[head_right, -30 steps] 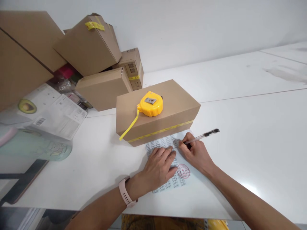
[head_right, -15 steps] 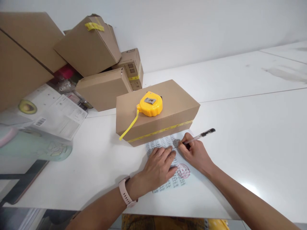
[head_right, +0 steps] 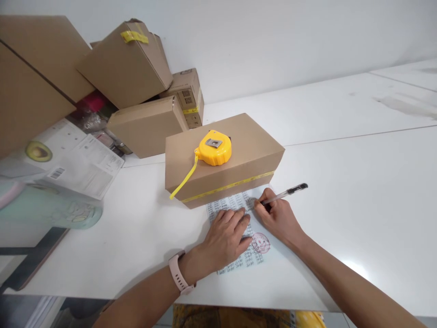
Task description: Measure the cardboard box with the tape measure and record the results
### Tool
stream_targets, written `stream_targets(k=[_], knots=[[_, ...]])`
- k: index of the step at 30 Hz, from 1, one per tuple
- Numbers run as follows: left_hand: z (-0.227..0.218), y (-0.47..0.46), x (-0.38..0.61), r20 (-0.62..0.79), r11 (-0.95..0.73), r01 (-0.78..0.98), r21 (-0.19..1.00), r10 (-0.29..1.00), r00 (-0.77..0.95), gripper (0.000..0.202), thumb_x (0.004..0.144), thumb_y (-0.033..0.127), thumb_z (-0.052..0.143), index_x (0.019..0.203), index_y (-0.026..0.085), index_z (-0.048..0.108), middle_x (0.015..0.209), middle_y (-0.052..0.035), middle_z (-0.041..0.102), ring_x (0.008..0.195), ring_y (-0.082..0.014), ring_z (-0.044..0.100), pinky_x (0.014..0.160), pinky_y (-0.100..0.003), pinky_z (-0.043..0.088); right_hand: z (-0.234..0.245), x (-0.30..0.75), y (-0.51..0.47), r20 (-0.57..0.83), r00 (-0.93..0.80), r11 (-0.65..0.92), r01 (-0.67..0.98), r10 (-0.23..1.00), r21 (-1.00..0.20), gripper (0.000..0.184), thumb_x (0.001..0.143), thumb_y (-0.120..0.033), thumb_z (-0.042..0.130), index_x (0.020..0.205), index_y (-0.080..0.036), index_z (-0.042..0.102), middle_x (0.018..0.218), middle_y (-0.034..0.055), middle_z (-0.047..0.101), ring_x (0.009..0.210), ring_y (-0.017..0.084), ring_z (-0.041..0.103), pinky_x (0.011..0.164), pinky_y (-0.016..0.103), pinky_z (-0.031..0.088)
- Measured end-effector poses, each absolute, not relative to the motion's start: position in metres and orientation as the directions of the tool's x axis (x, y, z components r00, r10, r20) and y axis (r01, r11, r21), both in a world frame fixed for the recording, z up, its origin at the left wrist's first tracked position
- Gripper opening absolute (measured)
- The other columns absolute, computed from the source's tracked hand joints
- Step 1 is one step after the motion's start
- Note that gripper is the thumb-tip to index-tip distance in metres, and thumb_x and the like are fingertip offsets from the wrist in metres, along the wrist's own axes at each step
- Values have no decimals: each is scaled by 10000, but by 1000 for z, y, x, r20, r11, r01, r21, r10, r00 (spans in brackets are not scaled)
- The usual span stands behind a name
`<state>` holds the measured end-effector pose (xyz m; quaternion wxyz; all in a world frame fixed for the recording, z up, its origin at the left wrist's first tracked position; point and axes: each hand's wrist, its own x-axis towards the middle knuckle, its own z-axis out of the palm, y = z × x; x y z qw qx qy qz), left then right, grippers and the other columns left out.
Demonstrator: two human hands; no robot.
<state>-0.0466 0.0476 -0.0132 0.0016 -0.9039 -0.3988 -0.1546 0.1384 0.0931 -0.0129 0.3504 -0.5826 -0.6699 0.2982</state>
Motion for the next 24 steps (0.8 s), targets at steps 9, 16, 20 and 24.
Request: stream_targets(k=[9,16,20,24], knots=[[-11,48,-47,276,-684,719,126,720,637,419,977,373,486,1252,61,538,1293,-183,595,1065,-268,556,905,-411,460,-12,139,94,106,-65,124,576,992,-808,213,845,-314,557,692,-246,426,493,-66,422,458,109,359,441,241,303],[-10,48,-47,264,-683,723,106,720,642,412,973,369,494,1256,72,529,1295,-184,593,1050,-266,556,886,-416,462,-12,140,94,115,-70,134,582,991,-802,208,852,-329,553,698,-247,440,506,-59,456,466,117,375,450,250,313],[-11,48,-47,267,-684,722,107,719,641,408,973,369,491,1251,73,532,1290,-184,597,1045,-267,558,883,-417,464,-14,140,95,114,-76,137,576,991,-806,212,852,-325,550,694,-245,434,498,-64,436,461,111,369,447,246,315],[-12,48,-46,272,-684,722,105,718,641,417,968,372,503,1250,68,536,1292,-185,597,1041,-270,559,885,-414,462,-13,140,94,108,-59,122,579,992,-806,206,861,-332,539,707,-244,434,513,-62,459,468,111,376,451,245,320]])
